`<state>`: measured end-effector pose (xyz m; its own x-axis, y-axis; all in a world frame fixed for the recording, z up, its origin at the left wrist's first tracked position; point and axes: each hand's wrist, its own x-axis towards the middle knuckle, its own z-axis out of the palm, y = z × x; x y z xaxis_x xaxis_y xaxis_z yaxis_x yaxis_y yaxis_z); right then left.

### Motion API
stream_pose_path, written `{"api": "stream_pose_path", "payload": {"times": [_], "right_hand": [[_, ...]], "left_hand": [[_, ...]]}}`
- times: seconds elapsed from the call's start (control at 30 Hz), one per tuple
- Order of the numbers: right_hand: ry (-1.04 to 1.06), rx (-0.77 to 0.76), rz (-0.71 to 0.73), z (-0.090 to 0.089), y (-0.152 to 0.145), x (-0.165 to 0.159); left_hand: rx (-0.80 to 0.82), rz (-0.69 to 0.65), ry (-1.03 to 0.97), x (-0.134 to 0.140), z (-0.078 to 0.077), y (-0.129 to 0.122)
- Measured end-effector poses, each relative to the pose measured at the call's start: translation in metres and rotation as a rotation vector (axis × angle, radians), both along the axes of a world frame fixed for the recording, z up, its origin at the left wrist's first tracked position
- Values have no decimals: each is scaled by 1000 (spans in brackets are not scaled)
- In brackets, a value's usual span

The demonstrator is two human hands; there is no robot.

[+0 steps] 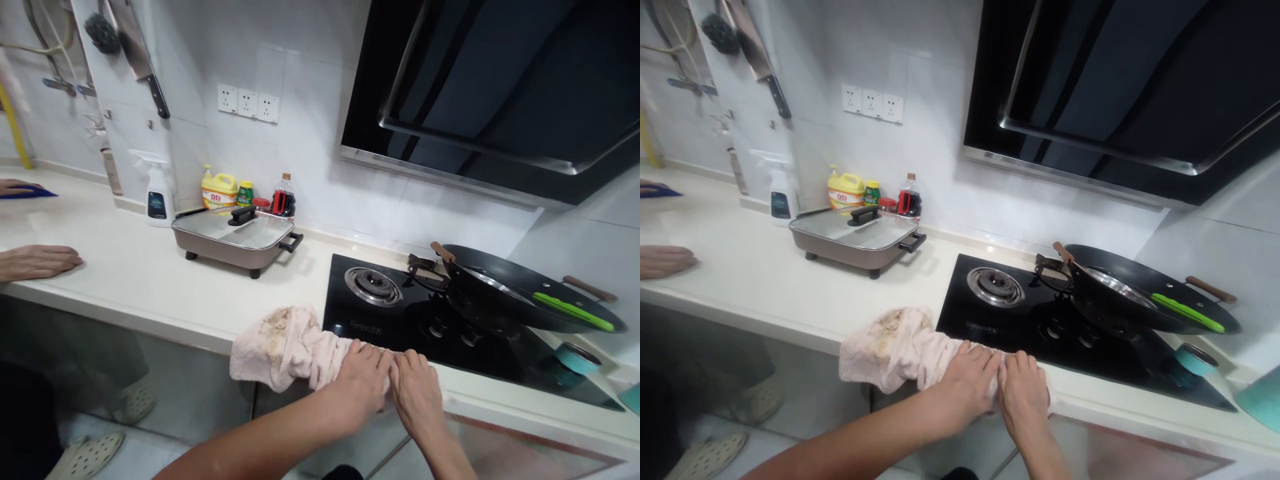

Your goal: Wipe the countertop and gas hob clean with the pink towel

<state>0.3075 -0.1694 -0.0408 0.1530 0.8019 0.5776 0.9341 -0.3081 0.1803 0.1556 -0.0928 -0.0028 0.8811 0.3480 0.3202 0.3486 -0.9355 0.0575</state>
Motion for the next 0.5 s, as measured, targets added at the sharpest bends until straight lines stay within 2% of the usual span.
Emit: {"api": "stream_pose_path", "payload": {"times": [0.33, 0.5], "right_hand": [[-51, 81, 136, 12, 41, -78], [9, 62, 189, 15, 61, -111]], "left_hand": [[23, 97, 0, -82, 7, 27], [-1, 166, -1, -114, 4, 47]]}}
